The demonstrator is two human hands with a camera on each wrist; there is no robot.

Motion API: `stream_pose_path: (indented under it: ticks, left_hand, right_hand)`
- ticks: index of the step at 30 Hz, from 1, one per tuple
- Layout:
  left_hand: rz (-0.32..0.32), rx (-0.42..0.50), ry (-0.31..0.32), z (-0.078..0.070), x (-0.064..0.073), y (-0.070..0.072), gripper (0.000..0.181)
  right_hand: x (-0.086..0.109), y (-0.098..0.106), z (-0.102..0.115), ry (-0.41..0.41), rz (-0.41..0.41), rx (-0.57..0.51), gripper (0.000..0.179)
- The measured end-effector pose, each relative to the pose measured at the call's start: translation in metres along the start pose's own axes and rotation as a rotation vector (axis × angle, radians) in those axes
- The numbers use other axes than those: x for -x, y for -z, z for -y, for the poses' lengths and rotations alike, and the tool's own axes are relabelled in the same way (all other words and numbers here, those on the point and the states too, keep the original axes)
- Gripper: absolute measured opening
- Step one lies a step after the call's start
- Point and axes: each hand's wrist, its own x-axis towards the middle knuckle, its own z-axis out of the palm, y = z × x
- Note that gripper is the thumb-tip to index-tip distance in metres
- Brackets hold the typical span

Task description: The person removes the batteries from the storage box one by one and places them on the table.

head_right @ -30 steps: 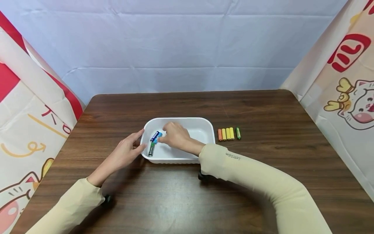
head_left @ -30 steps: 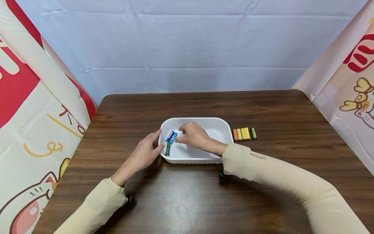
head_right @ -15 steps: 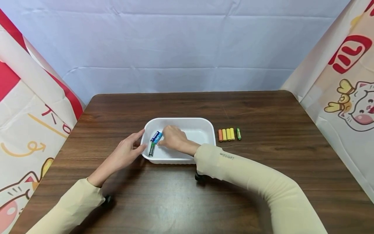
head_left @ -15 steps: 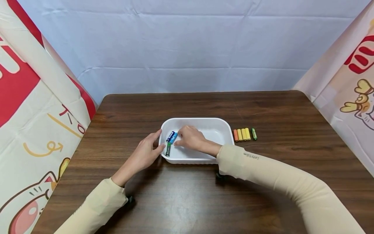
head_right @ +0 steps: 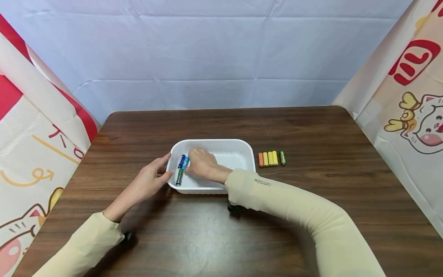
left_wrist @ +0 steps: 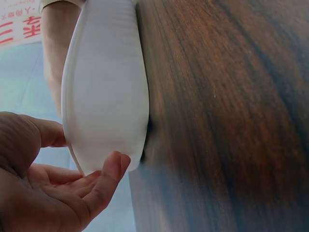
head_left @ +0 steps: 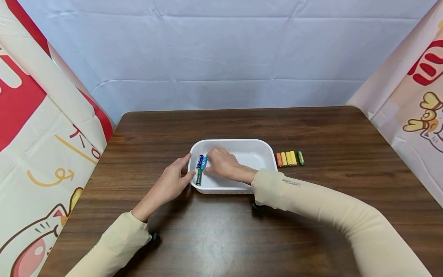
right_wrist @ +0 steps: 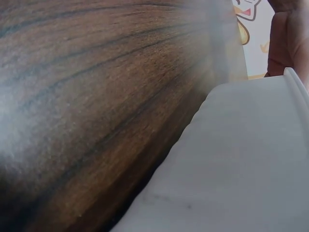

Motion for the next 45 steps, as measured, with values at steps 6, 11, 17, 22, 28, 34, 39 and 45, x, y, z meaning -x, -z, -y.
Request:
stream_pose_path:
  ticks: [6,11,17,22,28,34,39,45]
  left_hand:
    - [0.000,0.003,0.000,0.000,0.000,0.000,0.064]
    - [0.002,0.007,-0.001,0.001,0.000,0.001,0.064]
    - [-0.015,-0.012,-0.016,0.001,0.000,0.001,0.062]
    - [-0.011,-0.007,-0.013,0.001,-0.001,0.001,0.062]
    - [-0.018,-0.012,-0.029,0.002,-0.001,0.001,0.061]
    - [-0.013,-0.015,-0.013,0.002,0.000,0.000,0.062]
    - [-0.002,-0.015,0.009,0.000,-0.001,0.001,0.065]
    - [0.002,-0.014,0.021,-0.001,-0.001,0.000,0.064]
  right_hand:
    - [-0.004,-0.003,0.001,0.004,-0.002,0.025,0.028]
    - [-0.005,-0.003,0.003,-0.001,-0.002,0.056,0.031]
    - [-0.005,-0.002,0.004,-0.007,-0.006,0.082,0.032]
    - [-0.005,-0.001,0.004,-0.008,0.011,0.099,0.030]
    - [-0.004,0.001,0.004,-0.023,0.049,0.094,0.030]
    - [-0.003,0.006,0.001,-0.068,0.097,0.041,0.031]
    - [0.001,0.015,-0.008,-0.112,0.129,-0.022,0.030]
    - [0.019,0.035,-0.024,-0.045,0.109,-0.080,0.020]
